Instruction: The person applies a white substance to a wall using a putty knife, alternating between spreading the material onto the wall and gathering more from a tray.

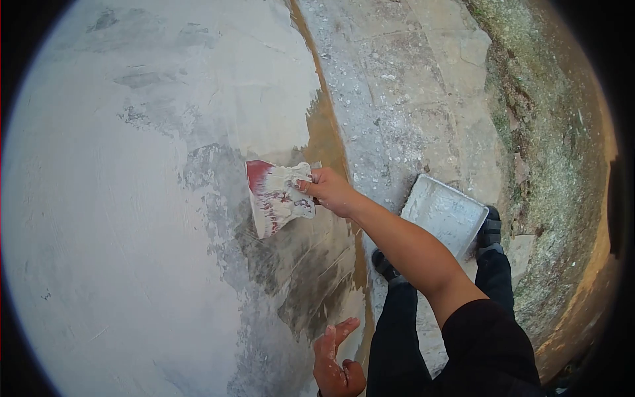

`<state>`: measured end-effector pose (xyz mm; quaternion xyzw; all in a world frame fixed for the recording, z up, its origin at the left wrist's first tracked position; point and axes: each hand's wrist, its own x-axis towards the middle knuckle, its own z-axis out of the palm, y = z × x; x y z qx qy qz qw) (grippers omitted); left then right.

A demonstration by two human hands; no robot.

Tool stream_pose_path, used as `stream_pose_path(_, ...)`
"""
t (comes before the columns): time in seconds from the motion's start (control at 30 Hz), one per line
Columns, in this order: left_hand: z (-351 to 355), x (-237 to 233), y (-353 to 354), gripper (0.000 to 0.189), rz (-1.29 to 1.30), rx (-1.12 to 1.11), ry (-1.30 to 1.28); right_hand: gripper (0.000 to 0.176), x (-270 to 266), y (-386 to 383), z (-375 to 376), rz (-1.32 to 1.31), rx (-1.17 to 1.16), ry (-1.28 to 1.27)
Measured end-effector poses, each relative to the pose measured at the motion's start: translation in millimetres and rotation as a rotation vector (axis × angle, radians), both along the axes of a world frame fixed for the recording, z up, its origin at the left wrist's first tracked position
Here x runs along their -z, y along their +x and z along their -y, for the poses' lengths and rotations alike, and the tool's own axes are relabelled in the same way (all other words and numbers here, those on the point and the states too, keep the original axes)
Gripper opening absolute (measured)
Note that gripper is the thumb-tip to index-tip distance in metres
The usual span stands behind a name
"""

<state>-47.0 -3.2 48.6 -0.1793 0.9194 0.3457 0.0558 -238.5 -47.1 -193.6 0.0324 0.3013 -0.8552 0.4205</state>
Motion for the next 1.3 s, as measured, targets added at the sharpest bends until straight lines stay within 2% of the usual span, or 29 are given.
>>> stream_pose_path(0.1, 5, 7, 4, 0.075, 0.028, 0.046, -0.038, 0.02, 39, 10, 28, -0.08, 0.002, 0.097)
stream_pose_path(0.17, 9, 15, 5, 0.075, 0.031, -0.016, 0.074, 0.02, 58, 16, 35, -0.102, 0.014, 0.15)
stream_pose_path(0.23, 12, 19, 8, 0.075, 0.038, -0.017, 0.058, 0.021, 86, 26, 41, -0.122, 0.021, 0.199)
stream_pose_path(0.3, 13, 21, 12, 0.075, 0.041, -0.018, 0.045, 0.025, 119, 34, 34, -0.132, 0.056, 0.392)
stream_pose_path(0.33, 14, 23, 14, 0.074, 0.037, -0.01, 0.042, 0.025, 124, 34, 22, -0.136, 0.054, 0.396)
stream_pose_path(0.4, 13, 26, 16, 0.074, 0.028, -0.001, 0.049, 0.031, 133, 32, -9, -0.293, -0.052, 0.785)
stream_pose_path(0.53, 11, 24, 16, 0.075, 0.006, -0.037, 0.142, 0.033, 140, 24, -45, -0.375, -0.067, 0.932)
stream_pose_path(0.6, 10, 24, 16, 0.075, 0.023, -0.032, 0.143, 0.032, 136, 16, -52, -0.449, 0.005, 1.115)
stream_pose_path(0.67, 10, 26, 13, 0.079, -0.033, -0.039, -0.032, 0.031, 111, 7, -40, -0.491, -0.041, 1.143)
stream_pose_path(0.73, 12, 21, 2, 0.079, -0.061, -0.037, -0.061, 0.031, 90, 5, -16, -0.657, -0.082, 1.117)
stream_pose_path(0.83, 15, 12, -14, 0.079, -0.152, -0.072, -0.118, 0.031, 42, 7, 9, -0.695, -0.18, 1.019)
stream_pose_path(0.9, 15, 5, -16, 0.079, -0.217, -0.106, -0.144, 0.032, 9, 5, 16, -0.647, -0.084, 0.931)
stream_pose_path(1.07, 13, -14, -15, 0.08, -0.243, -0.096, -0.091, 0.032, -63, -1, 18, -0.688, -0.02, 0.825)
stream_pose_path(1.13, 11, -21, -18, 0.08, -0.26, -0.109, -0.093, 0.032, -100, -1, 13, -0.68, 0.129, 0.692)
stream_pose_path(1.17, 10, -24, -20, 0.08, -0.269, -0.122, -0.101, 0.032, -118, 0, 6, -0.686, 0.132, 0.693)
stream_pose_path(1.23, 10, -28, -26, 0.08, -0.312, -0.108, -0.099, 0.03, -153, 2, -9, -0.634, 0.095, 0.537)
stream_pose_path(1.3, 13, -32, -33, 0.08, -0.349, -0.094, -0.101, 0.028, -163, 8, -25, -0.61, 0.111, 0.494)
